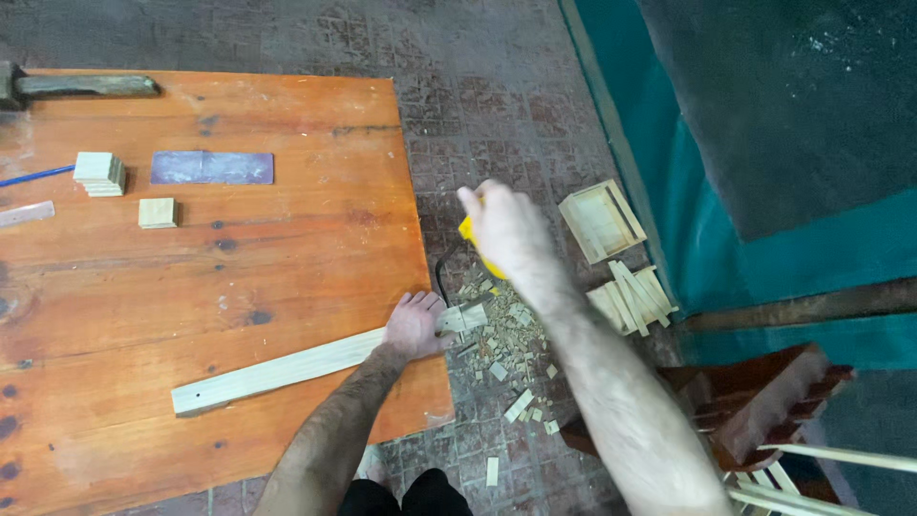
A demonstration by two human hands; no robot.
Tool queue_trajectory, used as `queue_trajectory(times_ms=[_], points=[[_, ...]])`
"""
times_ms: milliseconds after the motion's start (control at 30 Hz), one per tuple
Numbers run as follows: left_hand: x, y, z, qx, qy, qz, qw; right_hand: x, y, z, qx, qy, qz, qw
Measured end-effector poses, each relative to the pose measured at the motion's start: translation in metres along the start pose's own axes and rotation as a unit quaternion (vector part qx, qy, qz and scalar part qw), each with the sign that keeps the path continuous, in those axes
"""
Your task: The person saws a wooden plank on a workbench using a hand saw. They hold the wood steady with one hand while moving the saw back and forth with the other, producing sawdust on the floor.
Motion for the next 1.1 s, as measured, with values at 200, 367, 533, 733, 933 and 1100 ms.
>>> queue_trajectory(times_ms=[200, 367, 533, 733, 933, 1100], points=[[-0.002, -0.001, -0.002, -0.005, 0.027, -0.016, 0.999, -0.018, 0.097, -0.028, 0.083, 0.035, 0.015, 0.996], [0.000, 0.001, 0.001, -0.013, 0.024, 0.007, 1.000, -0.016, 0.100, -0.054, 0.133, 0.079, -0.020, 0.988], [-0.002, 0.004, 0.001, 0.005, 0.016, 0.038, 0.999, -0.015, 0.076, -0.108, 0.202, 0.168, -0.060, 0.963], [0.003, -0.003, -0.003, 0.012, -0.002, 0.065, 0.998, -0.042, 0.098, -0.162, 0.516, 0.290, -0.007, 0.806], [0.001, -0.008, -0.009, 0.026, 0.025, 0.000, 0.999, -0.092, 0.091, -0.183, 0.566, 0.230, -0.039, 0.791], [0.020, -0.021, -0.019, 0.014, 0.024, 0.046, 0.999, -0.108, 0.094, -0.221, 0.520, 0.207, -0.084, 0.825]])
Point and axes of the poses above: each hand's wrist, its own x-axis towards the middle knuckle, its own y-axis out of the palm, z = x × y, the point moved 10 cm from there along x, towards the middle knuckle, and after that the axes turned 9 degrees about -z, right-handed, at the moved point
